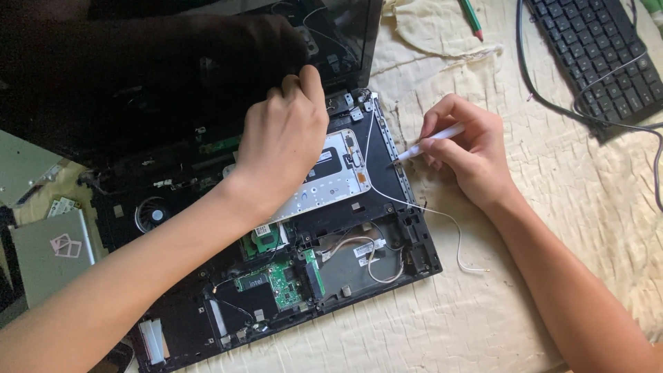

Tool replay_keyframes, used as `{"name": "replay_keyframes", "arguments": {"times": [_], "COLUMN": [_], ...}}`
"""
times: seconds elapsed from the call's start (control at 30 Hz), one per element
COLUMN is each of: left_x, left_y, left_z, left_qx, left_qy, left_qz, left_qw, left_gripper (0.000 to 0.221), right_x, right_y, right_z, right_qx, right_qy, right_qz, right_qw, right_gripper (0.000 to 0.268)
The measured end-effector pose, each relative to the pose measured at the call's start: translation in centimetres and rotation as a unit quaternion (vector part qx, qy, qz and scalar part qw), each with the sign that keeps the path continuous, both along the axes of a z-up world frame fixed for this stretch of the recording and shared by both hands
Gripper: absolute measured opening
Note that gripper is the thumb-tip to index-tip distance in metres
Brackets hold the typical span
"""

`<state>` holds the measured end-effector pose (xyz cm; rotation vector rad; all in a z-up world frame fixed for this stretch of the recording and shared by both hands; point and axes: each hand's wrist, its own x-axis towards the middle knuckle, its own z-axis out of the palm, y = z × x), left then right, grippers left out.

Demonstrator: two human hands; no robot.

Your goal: Repairing internal laptop components and handling a phone mid-frame using a plastic tool.

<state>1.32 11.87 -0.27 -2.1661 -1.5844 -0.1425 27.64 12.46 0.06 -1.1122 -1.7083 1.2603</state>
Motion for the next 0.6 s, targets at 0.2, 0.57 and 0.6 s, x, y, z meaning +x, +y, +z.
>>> {"name": "replay_keyframes", "arguments": {"times": [0.2,0.57,0.6], "left_x": [-0.2,-4.0,-4.5], "left_y": [0.4,-3.0,-3.8], "left_z": [0.0,5.9,6.5], "left_qx": [0.010,-0.252,-0.273], "left_qy": [-0.023,-0.332,-0.368], "left_qz": [-0.012,-0.075,-0.072], "left_qw": [1.000,0.906,0.886], "left_gripper": [0.027,0.025,0.025], "right_x": [0.0,-0.1,-0.1], "right_y": [0.1,-0.4,-0.3], "right_z": [-0.2,-0.2,-0.3], "right_qx": [-0.006,-0.003,0.003], "right_qy": [0.010,0.043,0.043], "right_qz": [0.001,0.018,0.015], "right_qw": [1.000,0.999,0.999], "right_gripper": [0.007,0.006,0.004]}}
